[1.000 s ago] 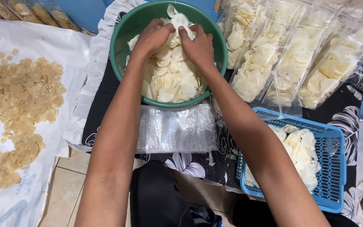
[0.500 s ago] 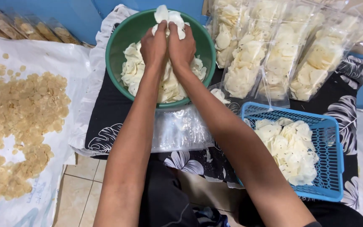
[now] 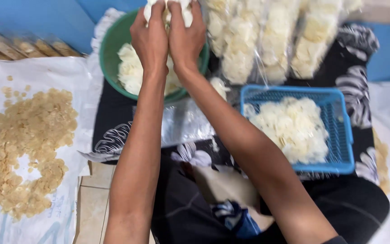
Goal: Packaging chips into plastic bags by hand.
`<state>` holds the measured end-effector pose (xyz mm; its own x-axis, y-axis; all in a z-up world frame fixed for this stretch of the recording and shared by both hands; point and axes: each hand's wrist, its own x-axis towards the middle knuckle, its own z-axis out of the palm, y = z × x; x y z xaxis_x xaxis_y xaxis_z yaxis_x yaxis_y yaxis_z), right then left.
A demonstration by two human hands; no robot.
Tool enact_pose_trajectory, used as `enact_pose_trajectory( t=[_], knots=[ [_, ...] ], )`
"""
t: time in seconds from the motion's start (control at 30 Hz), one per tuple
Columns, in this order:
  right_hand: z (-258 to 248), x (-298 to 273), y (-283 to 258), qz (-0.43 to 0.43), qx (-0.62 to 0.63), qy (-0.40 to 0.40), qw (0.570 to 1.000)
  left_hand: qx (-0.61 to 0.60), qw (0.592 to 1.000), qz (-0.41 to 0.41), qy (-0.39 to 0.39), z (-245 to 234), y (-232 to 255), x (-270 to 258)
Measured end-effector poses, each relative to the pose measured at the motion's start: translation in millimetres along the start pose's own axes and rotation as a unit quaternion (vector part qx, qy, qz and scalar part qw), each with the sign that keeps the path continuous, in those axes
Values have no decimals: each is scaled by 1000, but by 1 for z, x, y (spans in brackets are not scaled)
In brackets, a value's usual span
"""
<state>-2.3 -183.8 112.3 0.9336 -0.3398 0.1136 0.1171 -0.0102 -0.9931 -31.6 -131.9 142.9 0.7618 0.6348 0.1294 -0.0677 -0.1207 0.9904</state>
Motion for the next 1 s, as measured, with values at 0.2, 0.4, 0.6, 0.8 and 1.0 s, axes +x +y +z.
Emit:
enact_pose_trajectory(
  t=[0.2, 0.4, 0.6, 0.8, 1.0],
  knots=[
    [-160, -20, -1, -138, -20, 113, 984, 59, 994, 78, -53, 76, -5, -120],
    [-303, -56, 12, 14, 56, 124, 991, 39, 960, -70, -269, 120, 7, -246],
    [-393, -71, 65, 29, -53, 74, 995, 40, 869, -15, -493, 114, -46, -264],
    [-446, -66, 93, -125, -375, 46, 917, 289, 819, 169, -466, 114, -101, -277],
    [-456, -62, 94, -78, -496, 70, 862, 302, 805, 267, -436, 98, -95, -282]
  ],
)
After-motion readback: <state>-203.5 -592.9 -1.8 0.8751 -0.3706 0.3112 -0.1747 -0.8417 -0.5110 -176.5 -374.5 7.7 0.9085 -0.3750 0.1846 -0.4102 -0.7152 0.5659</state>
